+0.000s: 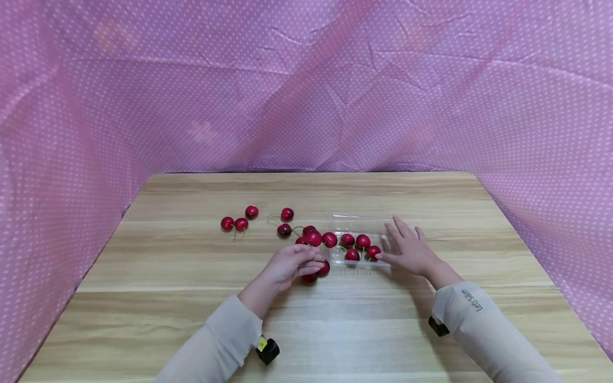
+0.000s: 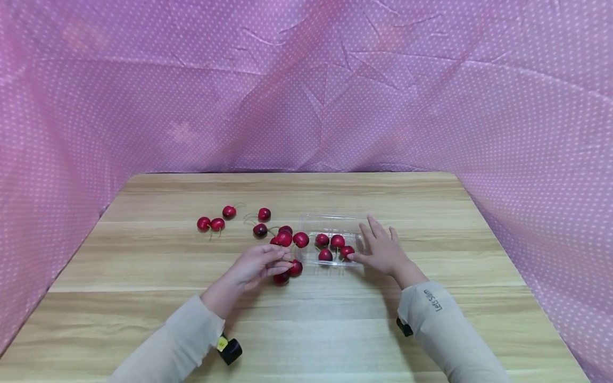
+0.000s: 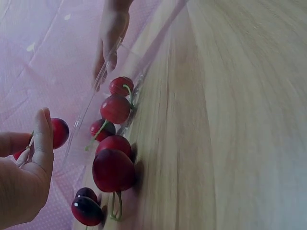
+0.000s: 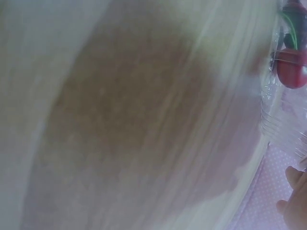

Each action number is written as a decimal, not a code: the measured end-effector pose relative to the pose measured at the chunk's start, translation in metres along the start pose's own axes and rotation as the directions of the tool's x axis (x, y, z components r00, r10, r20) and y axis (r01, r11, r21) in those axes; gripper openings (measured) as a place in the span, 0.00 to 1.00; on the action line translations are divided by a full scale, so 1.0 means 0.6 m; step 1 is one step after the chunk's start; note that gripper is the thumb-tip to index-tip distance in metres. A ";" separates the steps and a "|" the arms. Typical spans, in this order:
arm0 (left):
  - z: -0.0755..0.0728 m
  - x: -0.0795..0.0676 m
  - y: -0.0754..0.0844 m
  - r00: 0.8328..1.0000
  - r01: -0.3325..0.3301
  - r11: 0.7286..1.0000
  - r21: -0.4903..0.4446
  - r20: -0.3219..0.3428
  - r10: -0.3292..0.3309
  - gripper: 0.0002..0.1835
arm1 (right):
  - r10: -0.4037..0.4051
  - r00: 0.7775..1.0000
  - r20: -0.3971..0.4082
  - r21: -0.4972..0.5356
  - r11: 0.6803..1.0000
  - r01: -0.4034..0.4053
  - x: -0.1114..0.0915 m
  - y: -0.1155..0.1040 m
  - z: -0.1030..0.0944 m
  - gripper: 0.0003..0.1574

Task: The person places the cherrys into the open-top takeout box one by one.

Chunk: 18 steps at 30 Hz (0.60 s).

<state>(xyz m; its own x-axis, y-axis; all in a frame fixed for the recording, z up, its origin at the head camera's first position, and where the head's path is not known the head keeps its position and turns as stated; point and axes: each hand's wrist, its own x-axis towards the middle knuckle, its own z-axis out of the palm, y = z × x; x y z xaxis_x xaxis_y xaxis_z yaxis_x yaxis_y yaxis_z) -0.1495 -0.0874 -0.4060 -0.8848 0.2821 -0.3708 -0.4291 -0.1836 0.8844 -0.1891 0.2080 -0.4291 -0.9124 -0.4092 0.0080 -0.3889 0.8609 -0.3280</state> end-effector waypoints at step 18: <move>0.031 0.039 0.011 0.995 0.015 0.999 0.039 0.100 -0.019 0.15 | 0.020 1.000 -0.010 -0.031 0.999 -0.021 0.007 -0.008 0.003 0.54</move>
<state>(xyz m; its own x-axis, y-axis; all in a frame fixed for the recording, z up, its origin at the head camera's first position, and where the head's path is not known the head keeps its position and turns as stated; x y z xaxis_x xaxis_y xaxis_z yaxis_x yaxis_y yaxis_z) -0.1698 -0.0645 -0.4037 -0.8540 0.3779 -0.3576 -0.4353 -0.1427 0.8889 -0.1910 0.2015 -0.4291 -0.9214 -0.3886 0.0107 -0.3738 0.8780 -0.2991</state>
